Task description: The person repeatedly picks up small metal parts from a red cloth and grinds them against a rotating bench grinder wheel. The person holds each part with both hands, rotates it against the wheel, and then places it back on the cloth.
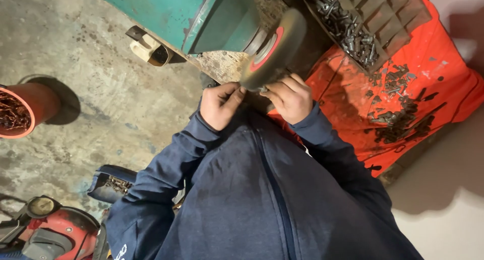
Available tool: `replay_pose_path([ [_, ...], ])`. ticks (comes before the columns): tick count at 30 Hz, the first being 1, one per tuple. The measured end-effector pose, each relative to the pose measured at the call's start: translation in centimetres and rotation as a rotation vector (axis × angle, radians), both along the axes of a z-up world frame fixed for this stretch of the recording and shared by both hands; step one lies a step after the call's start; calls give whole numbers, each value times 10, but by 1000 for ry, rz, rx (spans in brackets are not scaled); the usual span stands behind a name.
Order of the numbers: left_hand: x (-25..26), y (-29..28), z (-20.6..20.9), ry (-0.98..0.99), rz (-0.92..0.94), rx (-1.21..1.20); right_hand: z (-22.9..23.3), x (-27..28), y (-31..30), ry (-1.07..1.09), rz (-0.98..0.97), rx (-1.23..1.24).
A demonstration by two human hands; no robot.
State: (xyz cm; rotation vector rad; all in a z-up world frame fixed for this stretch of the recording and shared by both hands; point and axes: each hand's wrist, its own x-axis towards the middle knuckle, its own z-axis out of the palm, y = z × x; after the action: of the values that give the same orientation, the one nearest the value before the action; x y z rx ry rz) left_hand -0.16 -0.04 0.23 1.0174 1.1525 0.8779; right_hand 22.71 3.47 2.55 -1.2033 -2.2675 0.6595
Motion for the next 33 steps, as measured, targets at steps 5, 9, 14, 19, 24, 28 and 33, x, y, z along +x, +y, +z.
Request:
replay_pose_path([
  [5,-5,-2,-6,70,61,49,0,-12,4,8,12,35],
  [9,-10,-4,-7,38,82,86,-1,-16,4,-28,17,42],
  [14,-15,-1,-2,6,89,19,-2,-24,4,-30,25,88],
  [19,-18,-1,0,-90,108,38,1,-30,1,-23,26,103],
  [24,-13,-2,-5,48,54,82,0,-21,-2,-48,2,154],
  [28,-5,1,0,23,36,65,-5,-6,-6,-54,-3,136],
  [33,1,-1,-4,35,-2,27,7,-3,-6,-87,14,195],
])
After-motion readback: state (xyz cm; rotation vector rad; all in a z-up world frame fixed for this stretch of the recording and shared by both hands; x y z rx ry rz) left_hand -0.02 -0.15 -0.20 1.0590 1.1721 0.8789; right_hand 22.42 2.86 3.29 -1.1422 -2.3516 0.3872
